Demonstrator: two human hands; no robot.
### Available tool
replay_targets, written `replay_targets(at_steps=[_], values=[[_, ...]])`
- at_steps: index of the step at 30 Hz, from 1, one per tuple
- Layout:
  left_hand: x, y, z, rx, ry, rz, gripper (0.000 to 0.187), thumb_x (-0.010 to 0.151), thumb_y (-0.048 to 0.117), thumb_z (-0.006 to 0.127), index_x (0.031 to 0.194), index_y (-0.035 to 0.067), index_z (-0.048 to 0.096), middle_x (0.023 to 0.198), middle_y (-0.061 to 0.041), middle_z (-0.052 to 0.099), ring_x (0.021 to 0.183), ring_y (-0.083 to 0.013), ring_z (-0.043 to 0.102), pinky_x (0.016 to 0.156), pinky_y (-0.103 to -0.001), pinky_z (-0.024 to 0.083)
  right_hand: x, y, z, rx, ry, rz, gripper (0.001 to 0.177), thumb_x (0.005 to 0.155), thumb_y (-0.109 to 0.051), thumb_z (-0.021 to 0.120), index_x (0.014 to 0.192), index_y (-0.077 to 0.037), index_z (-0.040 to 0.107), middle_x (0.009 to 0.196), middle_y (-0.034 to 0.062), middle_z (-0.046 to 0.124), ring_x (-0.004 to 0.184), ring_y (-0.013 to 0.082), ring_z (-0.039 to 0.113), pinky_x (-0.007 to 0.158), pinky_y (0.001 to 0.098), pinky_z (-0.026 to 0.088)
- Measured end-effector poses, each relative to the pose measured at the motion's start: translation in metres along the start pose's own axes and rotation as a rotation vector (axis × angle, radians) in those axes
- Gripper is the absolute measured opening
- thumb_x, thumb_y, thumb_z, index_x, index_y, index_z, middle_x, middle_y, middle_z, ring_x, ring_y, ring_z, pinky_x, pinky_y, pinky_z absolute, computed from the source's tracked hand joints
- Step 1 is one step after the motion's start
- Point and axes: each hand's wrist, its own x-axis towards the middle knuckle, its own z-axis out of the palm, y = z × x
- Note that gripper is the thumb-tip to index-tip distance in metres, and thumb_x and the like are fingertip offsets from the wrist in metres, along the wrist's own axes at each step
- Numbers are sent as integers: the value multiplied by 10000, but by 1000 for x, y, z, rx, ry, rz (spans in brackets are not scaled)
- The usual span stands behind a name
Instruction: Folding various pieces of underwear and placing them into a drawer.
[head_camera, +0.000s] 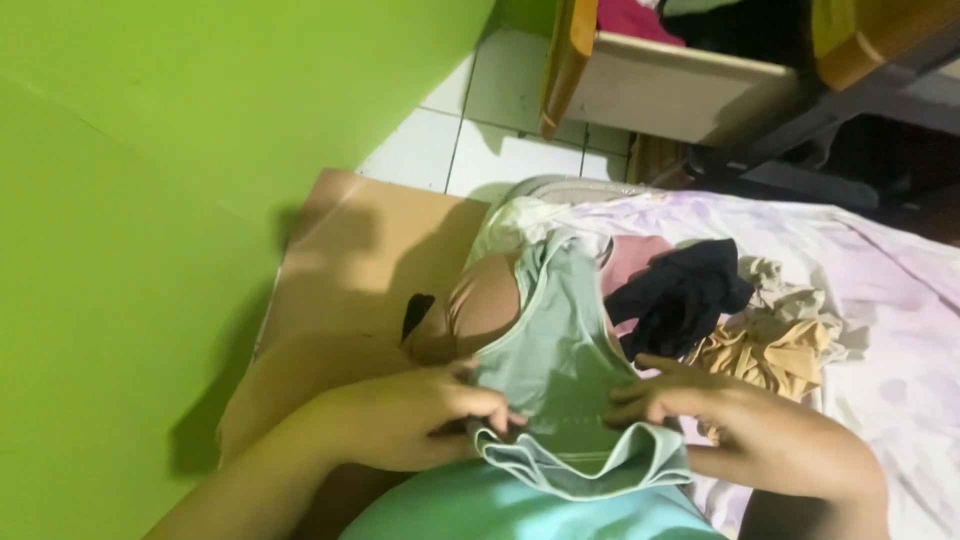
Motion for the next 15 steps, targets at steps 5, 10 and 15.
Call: replay_targets(at_steps=[5, 10, 15], values=[[11, 11, -5, -134, -342, -567, 231, 996, 244, 638, 1183, 108, 640, 894, -135, 697, 793, -246, 679, 737, -378, 533, 2, 17, 13, 75, -146, 56, 553, 794, -48, 765, 1327, -44, 616, 1293, 77, 729, 1118, 222, 719, 942, 337, 564], [0, -46, 17, -555, 216, -481, 373, 1042, 233, 607, 1350, 26, 569, 1067, -61, 706, 933, -176, 670, 831, -337, 555, 27, 64, 31, 608, 322, 134, 410, 927, -29, 709, 1322, 8, 603, 1126, 146, 701, 1017, 232, 677, 873, 361, 553], [4, -97, 48, -549, 519, -249, 635, 1016, 85, 673, 1547, -17, 338, 1376, -120, 607, 1266, -220, 575, 1072, -352, 474, 92, 64, 45, 1003, 623, 386, 541, 825, -17, 660, 1340, -108, 523, 1152, 38, 722, 1070, 125, 701, 946, 302, 582]])
